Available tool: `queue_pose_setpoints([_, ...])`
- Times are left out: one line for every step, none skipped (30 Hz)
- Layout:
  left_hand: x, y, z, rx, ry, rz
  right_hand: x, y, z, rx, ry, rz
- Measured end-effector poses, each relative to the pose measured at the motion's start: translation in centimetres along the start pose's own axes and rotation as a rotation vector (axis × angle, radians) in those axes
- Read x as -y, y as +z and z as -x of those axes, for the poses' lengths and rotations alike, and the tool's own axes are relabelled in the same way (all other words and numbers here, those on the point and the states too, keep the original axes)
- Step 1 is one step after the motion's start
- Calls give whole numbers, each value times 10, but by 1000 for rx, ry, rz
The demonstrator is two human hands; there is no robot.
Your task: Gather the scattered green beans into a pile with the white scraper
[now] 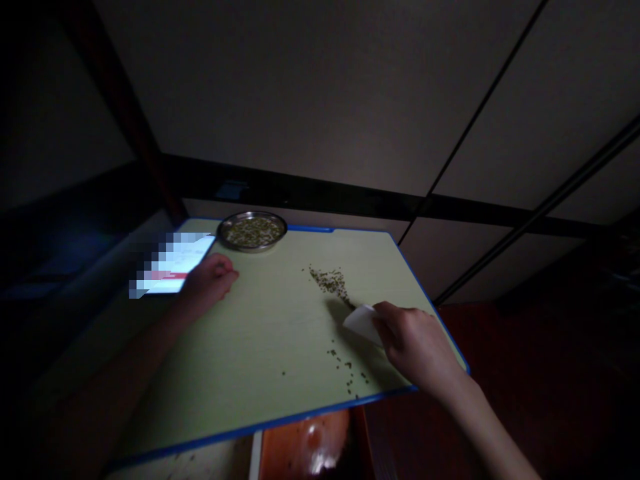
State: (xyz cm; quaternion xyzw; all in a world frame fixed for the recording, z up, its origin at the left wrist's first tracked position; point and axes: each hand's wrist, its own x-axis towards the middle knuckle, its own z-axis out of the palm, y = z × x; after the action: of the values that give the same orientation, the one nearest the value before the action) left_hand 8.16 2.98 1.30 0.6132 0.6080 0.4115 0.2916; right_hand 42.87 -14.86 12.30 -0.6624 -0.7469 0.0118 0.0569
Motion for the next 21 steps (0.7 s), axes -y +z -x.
queue_pose_setpoints([0, 0, 0, 1, -4, 2, -3, 0, 4, 7, 18, -18])
queue_pose_setpoints([-1, 0, 0, 2, -8, 3, -7, 0, 7, 12, 35, -34])
queue_pose_setpoints([-2, 0, 0, 4, -10, 3, -10, 0, 10, 20, 46, -55])
queue_pose_setpoints([-2, 0, 1, 5, -12, 2, -13, 1, 13, 35, 48, -81])
queue_pose_setpoints([-2, 0, 1, 9, -14, 3, -14, 1, 14, 53, 40, -111])
queue_pose_setpoints([-3, -1, 1, 14, -16, 4, -15, 3, 15, 74, 25, -139])
queue_pose_setpoints([-2, -1, 1, 18, -17, 5, -15, 5, 14, 95, 6, -163])
queue_pose_setpoints([-2, -1, 1, 20, -18, 3, -14, 7, 13, 112, -10, -178])
queue_pose_setpoints([-2, -1, 1, 16, -18, -4, -12, 9, 10, 120, -23, -184])
queue_pose_setpoints([-2, -1, 1, 10, -16, -14, -10, 12, 6, 121, -31, -183])
queue_pose_setpoints([-1, -1, 1, 2, -13, -26, -8, 14, 2, 119, -37, -179])
queue_pose_setpoints([-1, -1, 1, -5, -10, -38, -6, 16, -3, 116, -41, -174])
queue_pose_setpoints([-1, -1, 1, -10, -10, -45, -5, 18, -9, 113, -45, -169])
queue_pose_setpoints([-1, -1, 0, -12, -12, -49, -4, 20, -15, 107, -49, -164])
queue_pose_setpoints([-2, -1, 0, -10, -15, -50, -3, 21, -21, 100, -52, -159])
queue_pose_setpoints([-2, -1, 0, -7, -17, -49, -2, 23, -26, 88, -55, -150])
queue_pose_setpoints([-2, -1, 0, -4, -18, -47, -1, 23, -31, 74, -57, -138])
queue_pose_setpoints([-2, -1, 1, -2, -19, -44, 0, 24, -35, 59, -59, -124])
queue_pose_setpoints([-2, -2, 1, 0, -19, -41, 1, 24, -38, 46, -62, -111])
queue_pose_setpoints([-2, -2, 1, 2, -20, -38, 3, 24, -41, 38, -69, -103])
queue_pose_setpoints([-3, -2, 1, 1, -25, -37, 4, 24, -42, 38, -80, -103])
